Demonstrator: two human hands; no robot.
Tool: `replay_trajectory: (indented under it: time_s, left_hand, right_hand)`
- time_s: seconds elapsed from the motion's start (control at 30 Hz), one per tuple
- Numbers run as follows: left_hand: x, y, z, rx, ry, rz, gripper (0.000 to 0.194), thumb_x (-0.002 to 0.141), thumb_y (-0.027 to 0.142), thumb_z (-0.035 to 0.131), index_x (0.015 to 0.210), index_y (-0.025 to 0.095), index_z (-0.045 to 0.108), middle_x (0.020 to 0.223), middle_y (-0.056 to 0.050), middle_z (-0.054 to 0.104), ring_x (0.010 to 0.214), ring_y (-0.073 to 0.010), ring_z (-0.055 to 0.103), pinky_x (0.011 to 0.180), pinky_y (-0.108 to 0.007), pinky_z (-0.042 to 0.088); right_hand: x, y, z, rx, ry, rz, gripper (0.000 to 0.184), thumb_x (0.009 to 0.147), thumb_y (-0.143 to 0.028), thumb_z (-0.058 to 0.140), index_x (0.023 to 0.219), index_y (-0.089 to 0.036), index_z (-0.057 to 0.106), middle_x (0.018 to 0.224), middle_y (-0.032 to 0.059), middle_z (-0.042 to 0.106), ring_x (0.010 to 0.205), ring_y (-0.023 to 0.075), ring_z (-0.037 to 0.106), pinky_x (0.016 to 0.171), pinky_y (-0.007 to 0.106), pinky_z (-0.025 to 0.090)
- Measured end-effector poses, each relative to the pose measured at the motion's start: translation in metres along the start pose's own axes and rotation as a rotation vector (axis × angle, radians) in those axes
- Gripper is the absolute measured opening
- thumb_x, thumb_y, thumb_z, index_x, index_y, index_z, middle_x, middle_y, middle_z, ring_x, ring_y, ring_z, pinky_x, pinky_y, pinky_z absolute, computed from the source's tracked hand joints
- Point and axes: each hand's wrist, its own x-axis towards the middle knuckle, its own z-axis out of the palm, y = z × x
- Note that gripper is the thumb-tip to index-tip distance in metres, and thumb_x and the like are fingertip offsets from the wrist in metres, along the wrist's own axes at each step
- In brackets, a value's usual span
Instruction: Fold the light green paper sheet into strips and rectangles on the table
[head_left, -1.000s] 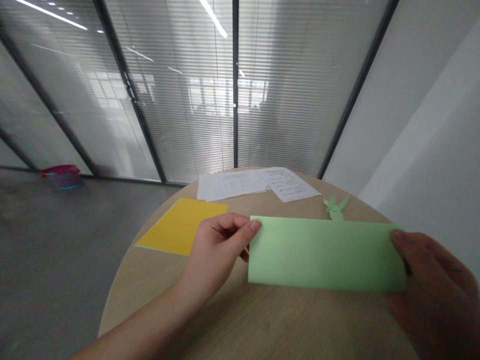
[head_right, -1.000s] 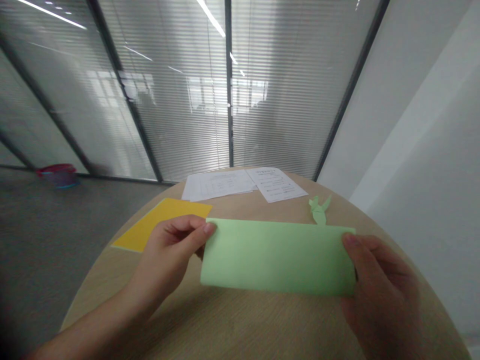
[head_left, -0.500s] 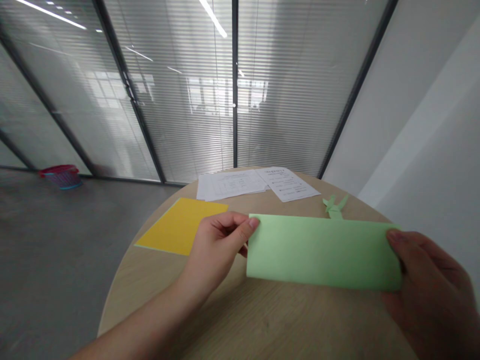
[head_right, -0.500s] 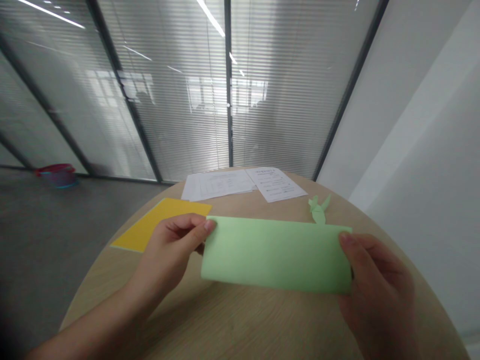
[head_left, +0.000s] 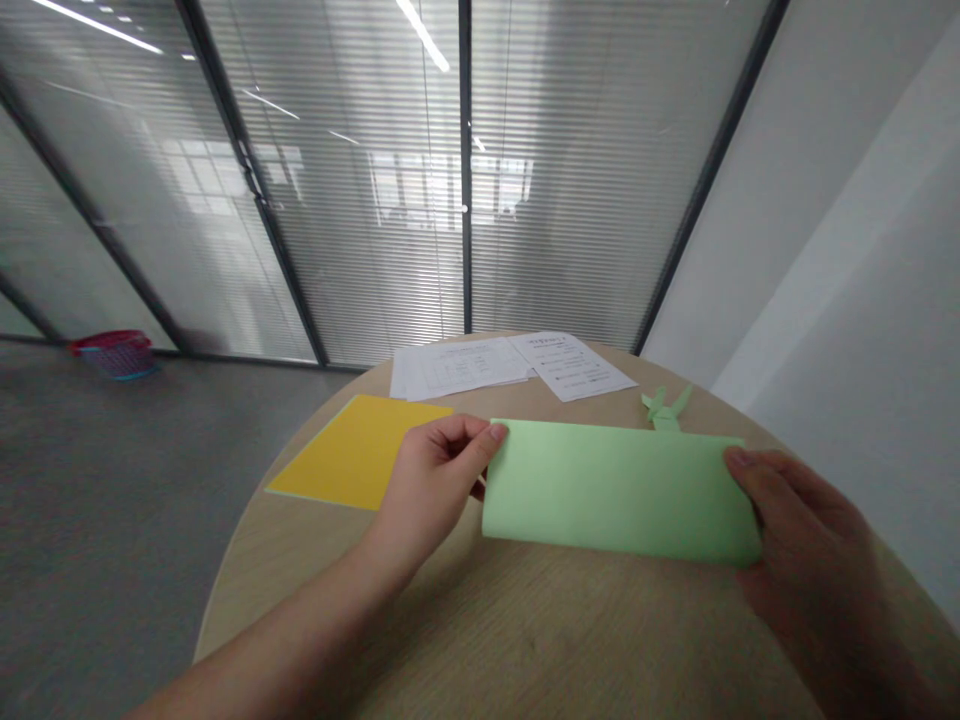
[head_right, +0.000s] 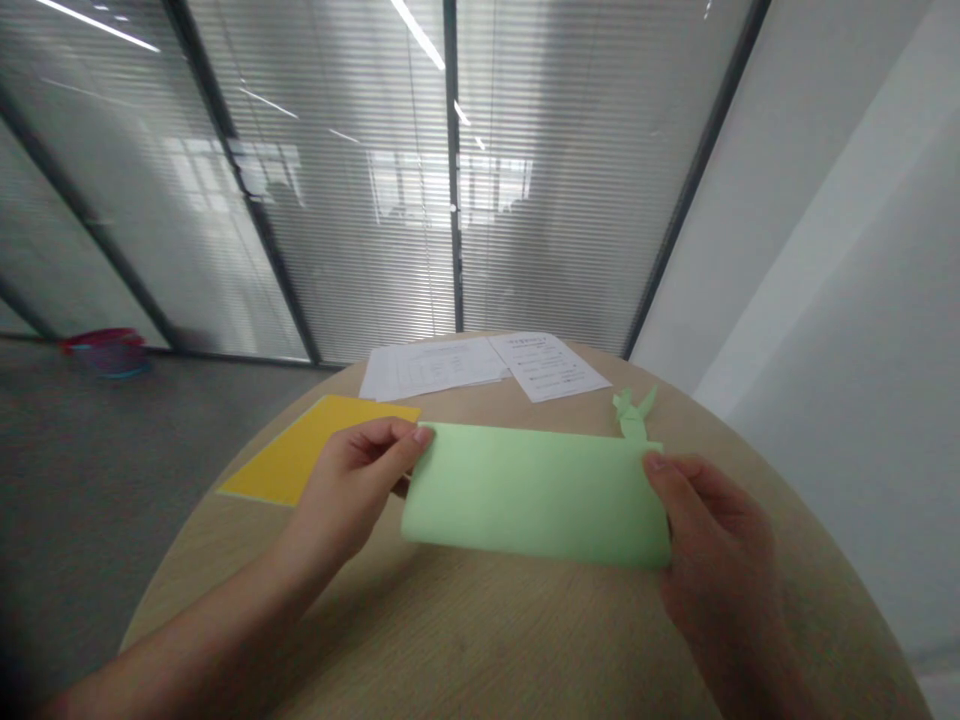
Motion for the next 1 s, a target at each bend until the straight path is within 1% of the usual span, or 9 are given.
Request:
replay_trajectory:
  time_s: [0.03, 0.1, 0.17, 0.23, 0.33, 0.43, 0.57, 0.73, 1.0]
  left_hand:
    - [0.004, -0.004, -0.001, 0.027, 0.008, -0.008, 0.026, 0.08, 0.04, 0.067, 0.067, 0.017, 0.063, 0.056, 0.003, 0.055, 0.049, -0.0089, 0.05, 0.045, -0.019, 0.042]
    - [0.013, -0.013, -0.003, 0.086, 0.01, -0.025, 0.027, 0.082, 0.041, 0.064, 0.068, 0.018, 0.061, 0.056, 0.004, 0.052, 0.048, -0.0089, 0.048, 0.045, -0.019, 0.04]
    - [0.023, -0.024, -0.006, 0.17, 0.004, -0.044, 0.027, 0.082, 0.042, 0.062, 0.069, 0.019, 0.058, 0.057, 0.004, 0.05, 0.048, -0.0095, 0.047, 0.045, -0.02, 0.039]
    - [0.033, -0.036, -0.009, 0.296, -0.042, -0.077, 0.026, 0.083, 0.042, 0.059, 0.07, 0.02, 0.056, 0.06, 0.004, 0.051, 0.05, -0.0106, 0.049, 0.046, -0.021, 0.04]
    - [0.043, -0.051, -0.013, 0.651, -0.112, -0.085, 0.028, 0.089, 0.042, 0.049, 0.073, 0.02, 0.056, 0.062, 0.002, 0.055, 0.052, -0.0123, 0.051, 0.049, -0.023, 0.039]
    - [0.049, -0.061, -0.016, 0.811, -0.139, -0.078, 0.025, 0.087, 0.037, 0.054, 0.071, 0.019, 0.061, 0.065, -0.001, 0.062, 0.061, -0.0158, 0.057, 0.054, -0.026, 0.038]
    - [0.05, -0.065, -0.017, 0.977, -0.189, -0.052, 0.021, 0.084, 0.032, 0.059, 0.074, 0.018, 0.07, 0.073, -0.006, 0.07, 0.071, -0.0204, 0.063, 0.061, -0.029, 0.038]
    - [0.046, -0.067, -0.017, 1.14, -0.248, -0.037, 0.02, 0.085, 0.03, 0.059, 0.078, 0.018, 0.073, 0.08, -0.01, 0.073, 0.077, -0.0251, 0.067, 0.063, -0.031, 0.041]
    - [0.044, -0.067, -0.017, 1.262, -0.298, -0.013, 0.018, 0.086, 0.031, 0.06, 0.082, 0.019, 0.072, 0.087, -0.011, 0.074, 0.083, -0.0272, 0.068, 0.068, -0.032, 0.046]
  right_hand:
    - [0.003, 0.004, 0.002, 0.023, -0.04, 0.062, 0.044, 0.066, -0.059, 0.08, 0.076, -0.019, 0.064, 0.064, 0.0014, 0.061, 0.053, 0.0137, 0.052, 0.044, 0.024, 0.04]
    - [0.01, 0.013, 0.008, 0.039, -0.137, 0.12, 0.044, 0.065, -0.058, 0.08, 0.077, -0.018, 0.066, 0.062, 0.0001, 0.059, 0.053, 0.0133, 0.05, 0.045, 0.024, 0.041]
    - [0.017, 0.022, 0.014, 0.028, -0.212, 0.126, 0.043, 0.066, -0.056, 0.079, 0.077, -0.018, 0.065, 0.063, 0.0003, 0.059, 0.053, 0.0131, 0.051, 0.047, 0.023, 0.041]
    - [0.022, 0.032, 0.021, -0.019, -0.271, 0.114, 0.042, 0.069, -0.058, 0.074, 0.075, -0.017, 0.063, 0.061, -0.0009, 0.056, 0.053, 0.0125, 0.05, 0.048, 0.023, 0.04]
    - [0.031, 0.047, 0.028, -0.198, -0.309, 0.012, 0.042, 0.074, -0.059, 0.063, 0.074, -0.017, 0.061, 0.061, -0.0007, 0.055, 0.054, 0.0123, 0.048, 0.049, 0.023, 0.035]
    - [0.038, 0.061, 0.033, -0.542, -0.401, -0.125, 0.041, 0.083, -0.055, 0.048, 0.075, -0.017, 0.061, 0.071, 0.0031, 0.063, 0.064, 0.0157, 0.057, 0.057, 0.024, 0.038]
    - [0.041, 0.071, 0.036, -0.714, -0.501, -0.148, 0.029, 0.087, -0.04, 0.051, 0.076, -0.018, 0.065, 0.072, 0.0031, 0.067, 0.068, 0.0164, 0.06, 0.062, 0.025, 0.037]
    - [0.036, 0.071, 0.04, -0.892, -0.596, -0.207, 0.02, 0.089, -0.029, 0.056, 0.076, -0.017, 0.067, 0.079, 0.0045, 0.07, 0.074, 0.0163, 0.06, 0.065, 0.025, 0.033]
    - [0.034, 0.068, 0.041, -1.065, -0.614, -0.305, 0.017, 0.091, -0.025, 0.056, 0.08, -0.017, 0.066, 0.089, 0.0073, 0.07, 0.084, 0.0184, 0.061, 0.071, 0.027, 0.035]
